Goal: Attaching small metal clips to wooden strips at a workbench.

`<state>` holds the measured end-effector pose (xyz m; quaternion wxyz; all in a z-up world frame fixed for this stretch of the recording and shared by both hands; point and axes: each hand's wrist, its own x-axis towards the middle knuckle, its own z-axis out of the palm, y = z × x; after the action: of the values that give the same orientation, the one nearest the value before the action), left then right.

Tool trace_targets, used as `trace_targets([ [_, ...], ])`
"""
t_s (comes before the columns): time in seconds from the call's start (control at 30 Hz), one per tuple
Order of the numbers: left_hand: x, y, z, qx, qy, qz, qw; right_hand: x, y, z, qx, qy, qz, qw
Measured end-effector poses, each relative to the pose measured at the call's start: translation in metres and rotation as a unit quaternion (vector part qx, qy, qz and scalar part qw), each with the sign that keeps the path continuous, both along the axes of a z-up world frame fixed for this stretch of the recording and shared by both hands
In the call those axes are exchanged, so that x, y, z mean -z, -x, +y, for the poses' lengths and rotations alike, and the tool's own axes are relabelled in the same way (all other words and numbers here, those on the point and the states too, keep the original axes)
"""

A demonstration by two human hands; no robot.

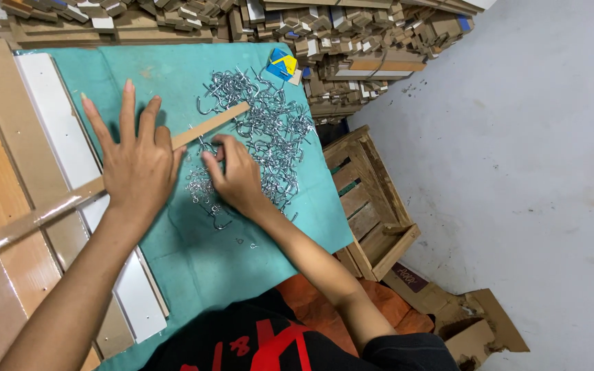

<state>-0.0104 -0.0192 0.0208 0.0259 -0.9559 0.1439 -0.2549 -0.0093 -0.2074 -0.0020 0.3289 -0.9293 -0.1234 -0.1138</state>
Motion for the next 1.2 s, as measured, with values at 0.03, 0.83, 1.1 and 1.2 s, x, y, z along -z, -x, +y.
trace_targets([
  [0.03, 0.000, -0.002, 0.001, -0.002, 0.001, 0.000, 1.000, 0.004, 0.000, 0.003, -0.002, 0.001, 0.000, 1.000],
  [0.83, -0.006, 0.020, 0.021, -0.022, 0.006, -0.089, 0.996, -0.008, -0.036, -0.015, 0.027, -0.024, -0.107, 0.994],
  [1.1, 0.014, 0.007, 0.027, -0.025, -0.022, -0.115, 0.993, -0.016, -0.044, -0.031, 0.046, -0.153, 0.044, 0.986],
  [1.2, 0.010, 0.009, 0.030, -0.010, 0.016, -0.112, 0.994, -0.013, -0.036, -0.030, 0.070, -0.238, 0.067, 0.966],
])
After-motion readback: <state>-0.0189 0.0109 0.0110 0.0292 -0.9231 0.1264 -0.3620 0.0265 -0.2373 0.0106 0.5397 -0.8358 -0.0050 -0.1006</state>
